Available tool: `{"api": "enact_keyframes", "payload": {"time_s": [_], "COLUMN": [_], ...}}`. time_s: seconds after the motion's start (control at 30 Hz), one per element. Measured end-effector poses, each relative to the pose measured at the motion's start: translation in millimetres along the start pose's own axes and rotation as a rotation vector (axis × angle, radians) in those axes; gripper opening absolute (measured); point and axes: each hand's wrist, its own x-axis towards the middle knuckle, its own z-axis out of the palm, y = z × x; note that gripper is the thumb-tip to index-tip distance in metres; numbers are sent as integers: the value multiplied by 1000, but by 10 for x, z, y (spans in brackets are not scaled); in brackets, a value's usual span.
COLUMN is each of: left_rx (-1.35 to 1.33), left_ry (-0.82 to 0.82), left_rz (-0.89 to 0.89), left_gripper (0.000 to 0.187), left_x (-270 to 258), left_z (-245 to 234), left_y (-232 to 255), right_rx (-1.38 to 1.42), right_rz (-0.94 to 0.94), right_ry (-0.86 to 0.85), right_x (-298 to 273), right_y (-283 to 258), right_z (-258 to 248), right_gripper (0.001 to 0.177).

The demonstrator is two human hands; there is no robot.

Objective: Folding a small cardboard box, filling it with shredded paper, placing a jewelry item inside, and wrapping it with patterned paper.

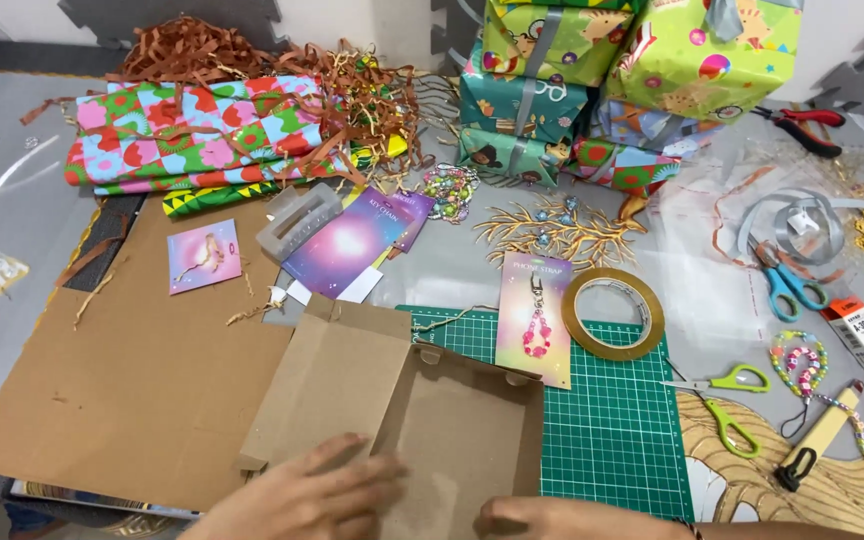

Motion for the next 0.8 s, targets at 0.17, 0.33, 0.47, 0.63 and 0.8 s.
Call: {"api": "enact_keyframes", "payload": {"time_s": [0.17,0.33,0.47,0.63,0.8], "left_rx": [-317,-390,-377,-396,-701], "left_ry": [-63,13,201,220,147], "left_rz": [-130,-304,-350,-489,-683], "left_gripper": [20,50,50,46,15], "left_x": [-65,153,397,688,822], "left_z": [-240,-471,-345,-101,-118], "left_y": [-279,-276,-167,-49,-234], "right_rx": [-445,-509,-491,-572,-1111], "right_rz": [-198,-201,-156,-174,-268], "right_ry": [322,561,597,591,699], "right_x": [25,114,219,208,86], "right_y": [-113,105,155,218,488], "right_z": [-307,-494,-641,-690,-382], "right_gripper": [33,12,14,9,27]}}
